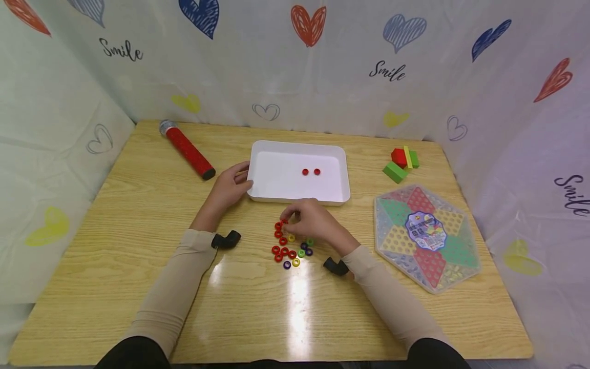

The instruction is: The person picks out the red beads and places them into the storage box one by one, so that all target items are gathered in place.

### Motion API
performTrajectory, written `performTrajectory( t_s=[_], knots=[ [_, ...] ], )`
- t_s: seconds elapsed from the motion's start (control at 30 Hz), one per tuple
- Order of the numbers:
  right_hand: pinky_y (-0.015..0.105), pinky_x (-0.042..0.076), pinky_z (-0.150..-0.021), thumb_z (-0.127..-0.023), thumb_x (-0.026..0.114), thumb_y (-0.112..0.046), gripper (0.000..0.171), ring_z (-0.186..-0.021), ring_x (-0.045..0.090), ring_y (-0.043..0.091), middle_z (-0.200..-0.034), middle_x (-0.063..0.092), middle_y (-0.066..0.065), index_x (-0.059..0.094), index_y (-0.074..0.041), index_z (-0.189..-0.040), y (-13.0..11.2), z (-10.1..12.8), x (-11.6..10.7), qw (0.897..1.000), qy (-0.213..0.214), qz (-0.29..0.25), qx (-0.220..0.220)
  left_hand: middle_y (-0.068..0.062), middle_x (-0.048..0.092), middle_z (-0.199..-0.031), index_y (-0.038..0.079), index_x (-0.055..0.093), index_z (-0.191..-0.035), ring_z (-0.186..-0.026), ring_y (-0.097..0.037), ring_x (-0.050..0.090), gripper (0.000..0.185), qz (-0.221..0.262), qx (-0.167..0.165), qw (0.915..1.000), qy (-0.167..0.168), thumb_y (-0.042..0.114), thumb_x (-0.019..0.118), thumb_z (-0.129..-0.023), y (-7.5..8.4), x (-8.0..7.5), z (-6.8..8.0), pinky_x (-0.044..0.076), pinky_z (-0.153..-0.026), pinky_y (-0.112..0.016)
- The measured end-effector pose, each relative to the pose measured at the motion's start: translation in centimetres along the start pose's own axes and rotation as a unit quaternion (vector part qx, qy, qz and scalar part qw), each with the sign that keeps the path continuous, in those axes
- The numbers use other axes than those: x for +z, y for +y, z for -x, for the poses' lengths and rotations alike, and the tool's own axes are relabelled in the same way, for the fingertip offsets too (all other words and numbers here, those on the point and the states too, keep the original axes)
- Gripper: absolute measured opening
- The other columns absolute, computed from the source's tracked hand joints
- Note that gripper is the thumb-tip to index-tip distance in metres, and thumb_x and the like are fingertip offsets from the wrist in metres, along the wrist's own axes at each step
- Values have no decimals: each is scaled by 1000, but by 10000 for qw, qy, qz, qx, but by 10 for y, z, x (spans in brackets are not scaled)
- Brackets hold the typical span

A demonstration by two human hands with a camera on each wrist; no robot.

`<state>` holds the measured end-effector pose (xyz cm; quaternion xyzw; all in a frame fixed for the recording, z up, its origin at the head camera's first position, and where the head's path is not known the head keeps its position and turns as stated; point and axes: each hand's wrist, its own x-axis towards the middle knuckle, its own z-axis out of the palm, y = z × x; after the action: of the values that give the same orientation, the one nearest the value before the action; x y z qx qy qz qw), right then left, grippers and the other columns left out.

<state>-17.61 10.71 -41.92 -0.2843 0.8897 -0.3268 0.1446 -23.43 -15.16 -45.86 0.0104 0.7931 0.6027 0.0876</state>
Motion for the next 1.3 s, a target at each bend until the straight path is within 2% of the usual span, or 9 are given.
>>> performTrajectory(
  t_s=[0.1,0.47,0.6,0.9,1.07,1.17,1.3],
  knots=[
    [29,55,-75,-82,82,-16,12,-82,65,13,-93,77,-4,80,-15,-94,-1,-9,-10,9998,155,51,-134,-12,46,-157,11,43,-154,-142,-25,49,61,11,11,10000,13,10,62,-96,0,-1,1,45,-114,-38],
    [32,51,-78,-83,81,-18,9,-87,65,20,-95,78,-1,81,-16,-92,3,-47,-50,9988,443,178,-75,-13,47,-155,10,44,-153,-141,-26,50,61,64,64,10000,26,8,61,-95,1,-3,1,47,-112,-40],
    [32,51,-79,-84,80,-18,10,-89,63,21,-97,78,1,81,-15,-94,6,-59,-60,9987,478,98,125,-15,48,-155,8,44,-153,-141,-27,51,61,143,105,9998,22,6,60,-95,2,-4,2,47,-112,-41],
    [30,51,-71,-85,80,-18,11,-81,64,19,-98,77,2,80,-14,-95,15,-86,-75,9967,474,-28,658,-13,47,-156,10,43,-154,-142,-26,49,62,109,9,9999,7,7,62,-95,0,0,3,46,-113,-39],
    [31,49,-60,-87,79,-21,14,-73,64,24,-98,74,6,80,-14,-100,19,-99,-80,9938,411,-123,1023,-12,46,-156,10,43,-154,-142,-25,49,61,112,8,9999,7,6,61,-95,1,0,5,46,-113,-38],
    [32,47,-65,-87,79,-22,17,-81,61,24,-102,74,7,80,-14,-102,22,-107,-80,9916,391,-144,1225,-12,46,-157,9,43,-154,-143,-25,49,61,134,-6,9999,-10,6,61,-95,2,-1,5,45,-114,-37],
    [33,49,-80,-88,79,-22,19,-93,58,22,-108,73,6,79,-13,-104,29,-118,-79,9904,377,-131,1325,-13,46,-157,8,42,-154,-143,-26,48,62,148,-11,9999,-15,6,61,-95,2,-1,5,45,-114,-38]
  ],
)
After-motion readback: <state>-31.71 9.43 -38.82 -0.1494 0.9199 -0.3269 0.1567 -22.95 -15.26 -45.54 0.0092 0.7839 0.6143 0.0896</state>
